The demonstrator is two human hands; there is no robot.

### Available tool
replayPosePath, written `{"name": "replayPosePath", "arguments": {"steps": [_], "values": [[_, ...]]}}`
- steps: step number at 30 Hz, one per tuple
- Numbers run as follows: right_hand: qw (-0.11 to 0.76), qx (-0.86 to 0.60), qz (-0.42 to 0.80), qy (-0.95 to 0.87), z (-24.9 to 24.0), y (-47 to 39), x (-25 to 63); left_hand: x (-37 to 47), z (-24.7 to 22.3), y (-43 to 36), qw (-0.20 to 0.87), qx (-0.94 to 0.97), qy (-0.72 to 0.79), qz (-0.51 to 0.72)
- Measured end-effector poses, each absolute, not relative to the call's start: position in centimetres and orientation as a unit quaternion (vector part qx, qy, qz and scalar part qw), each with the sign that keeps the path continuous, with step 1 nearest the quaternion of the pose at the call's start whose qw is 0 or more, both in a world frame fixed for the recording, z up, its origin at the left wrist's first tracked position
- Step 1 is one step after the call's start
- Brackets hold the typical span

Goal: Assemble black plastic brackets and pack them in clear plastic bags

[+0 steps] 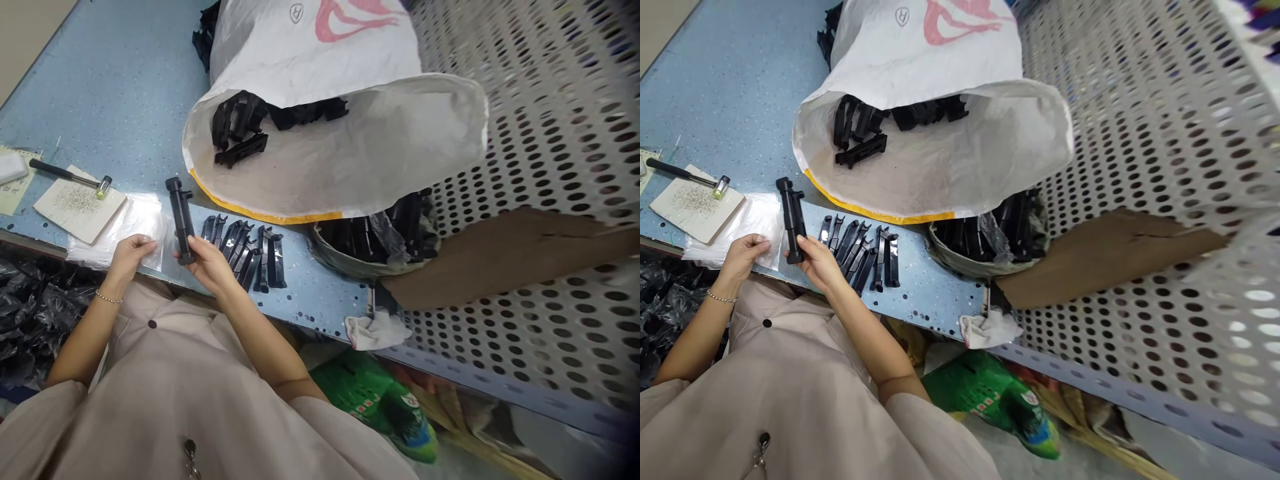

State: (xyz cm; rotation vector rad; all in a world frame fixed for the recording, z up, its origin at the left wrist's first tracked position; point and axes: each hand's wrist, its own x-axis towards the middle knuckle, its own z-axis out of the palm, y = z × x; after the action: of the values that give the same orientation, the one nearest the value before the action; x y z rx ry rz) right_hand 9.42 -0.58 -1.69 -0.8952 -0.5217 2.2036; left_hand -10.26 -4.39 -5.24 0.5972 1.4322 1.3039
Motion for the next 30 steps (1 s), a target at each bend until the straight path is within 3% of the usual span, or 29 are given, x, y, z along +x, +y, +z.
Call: {"name": "replayPosePath", "arguments": {"steps": [7,10,13,17,20,25,30], "values": [[0.288,-0.315,0.879,-0.213,-1.9,-1.6,8.9,-9.1,-5.1,-4.2,0.47,0.295,0.623,0.551],[0.307,-0.33,0.872,-0.189,-3.0,-1.1,8.0,-9.8,-4.8,-4.7,0.456,0.297,0.611,0.575],[0.322,-0.334,0.865,-0.189,-3.3,-0.3,8.2,-11.1,-4.1,-5.6,0.31,0.42,0.643,0.56],[0.364,-0.365,0.83,-0.212,-2.3,-0.3,9.6,-12.0,-2.9,-6.1,0.139,0.619,0.684,0.362],[0.373,-0.336,0.833,-0.233,-1.4,-1.5,11.1,-11.8,-2.6,-5.7,0.144,0.645,0.678,0.321],[0.14,-0.269,0.927,-0.222,-2.1,-3.8,12.8,-12.2,-3.4,-4.7,0.243,0.614,0.653,0.369],[0.163,-0.336,0.886,-0.275,-3.1,-3.2,11.9,-11.8,-3.1,-6.2,0.215,0.679,0.613,0.342]]}}
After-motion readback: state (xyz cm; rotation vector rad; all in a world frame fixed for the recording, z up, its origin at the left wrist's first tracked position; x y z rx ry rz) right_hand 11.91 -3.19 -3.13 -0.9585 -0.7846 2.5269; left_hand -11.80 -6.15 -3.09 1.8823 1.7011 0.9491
